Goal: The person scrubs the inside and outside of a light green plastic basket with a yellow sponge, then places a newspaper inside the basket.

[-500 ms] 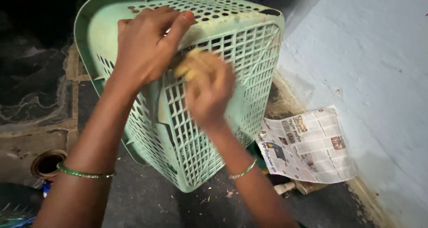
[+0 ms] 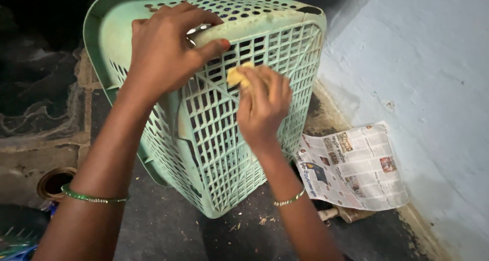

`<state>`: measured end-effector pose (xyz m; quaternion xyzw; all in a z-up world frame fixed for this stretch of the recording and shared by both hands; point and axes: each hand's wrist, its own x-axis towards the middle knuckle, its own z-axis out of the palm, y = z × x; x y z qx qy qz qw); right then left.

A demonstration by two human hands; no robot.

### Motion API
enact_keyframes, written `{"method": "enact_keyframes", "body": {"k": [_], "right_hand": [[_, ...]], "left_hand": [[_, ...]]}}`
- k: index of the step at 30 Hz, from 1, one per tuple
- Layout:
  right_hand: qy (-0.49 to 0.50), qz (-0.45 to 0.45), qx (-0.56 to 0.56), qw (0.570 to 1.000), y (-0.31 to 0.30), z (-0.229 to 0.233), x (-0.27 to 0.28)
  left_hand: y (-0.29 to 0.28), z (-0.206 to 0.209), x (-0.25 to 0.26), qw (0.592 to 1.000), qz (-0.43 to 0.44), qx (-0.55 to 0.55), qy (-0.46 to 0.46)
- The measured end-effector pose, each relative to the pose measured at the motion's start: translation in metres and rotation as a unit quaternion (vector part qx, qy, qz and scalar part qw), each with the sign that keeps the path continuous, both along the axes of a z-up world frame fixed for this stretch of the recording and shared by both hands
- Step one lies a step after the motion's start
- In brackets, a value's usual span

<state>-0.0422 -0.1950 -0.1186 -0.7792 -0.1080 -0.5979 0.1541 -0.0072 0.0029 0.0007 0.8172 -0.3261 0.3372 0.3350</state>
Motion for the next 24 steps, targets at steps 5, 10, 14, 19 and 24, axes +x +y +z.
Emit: {"method": "enact_keyframes", "body": {"k": [5,10,14,19,24], "right_hand": [[-0.021,-0.029,0.139,0.99,-0.043,0.045,0.051],[-0.02,0.069,0.131,0.989,0.013,0.016,0.016],[0.01,0.13,0.006,0.991,0.062,-0.027,-0.025],[-0.049,-0.003,0.053,0.997,-0.016,0.009,0.058],[0.037,-0.038,0.314,0.948,-0.093,0.053,0.108]], "left_hand": [[-0.004,-0.005,0.0,0.999,-0.009,-0.002,-0.046],[-0.013,-0.005,0.0,0.998,0.032,0.002,-0.062],[-0.008,-0.01,0.006,0.998,0.037,-0.003,-0.058],[0.005,-0.009,-0.001,0.999,0.031,0.001,-0.035],[0.006,-0.011,0.0,0.999,0.029,-0.001,-0.046]]}}
